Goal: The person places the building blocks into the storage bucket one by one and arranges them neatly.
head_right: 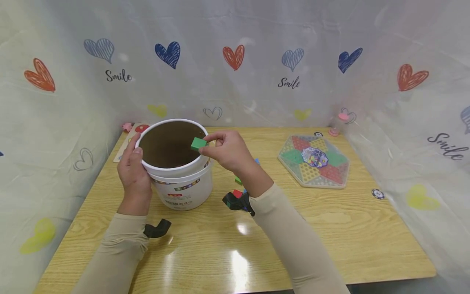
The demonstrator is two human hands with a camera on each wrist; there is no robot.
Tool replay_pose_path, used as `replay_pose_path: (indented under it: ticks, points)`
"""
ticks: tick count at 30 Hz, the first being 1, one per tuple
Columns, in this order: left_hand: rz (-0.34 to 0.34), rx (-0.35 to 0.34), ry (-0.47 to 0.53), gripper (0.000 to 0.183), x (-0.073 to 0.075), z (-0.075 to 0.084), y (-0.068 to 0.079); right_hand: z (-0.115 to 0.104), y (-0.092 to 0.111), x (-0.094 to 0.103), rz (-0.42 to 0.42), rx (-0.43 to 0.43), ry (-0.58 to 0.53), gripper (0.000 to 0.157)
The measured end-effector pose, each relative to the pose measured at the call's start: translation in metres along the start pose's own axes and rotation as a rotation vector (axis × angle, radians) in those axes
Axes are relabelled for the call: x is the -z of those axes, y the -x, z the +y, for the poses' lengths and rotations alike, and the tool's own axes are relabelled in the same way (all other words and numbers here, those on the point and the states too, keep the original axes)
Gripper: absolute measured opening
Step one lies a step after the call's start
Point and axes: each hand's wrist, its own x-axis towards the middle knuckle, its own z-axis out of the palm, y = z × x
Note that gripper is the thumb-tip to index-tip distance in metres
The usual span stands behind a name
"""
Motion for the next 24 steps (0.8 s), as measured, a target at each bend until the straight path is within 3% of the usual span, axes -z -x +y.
replay_pose_path:
  ticks: [5, 11, 18, 24]
  points:
    - [0.002, -0.007, -0.007, 0.038, 0.001, -0.011, -0.003, 0.001, 0.002, 0.007, 0.015, 0.004, -0.009, 0.029]
    - [-0.013, -0.010, -0.011, 0.038, 0.002, -0.011, -0.003, 0.020, 0.009, 0.036, 0.088, -0.023, 0.016, 0.031]
    - [-0.037, 0.019, 0.074, 0.040, 0.002, -0.001, -0.001, 0.086, 0.013, 0.077, 0.198, -0.185, 0.096, 0.037]
    - [-0.031, 0.008, 0.064, 0.040, 0.001, 0.000, -0.001, 0.156, 0.005, 0.097, 0.261, -0.384, 0.158, 0.048]
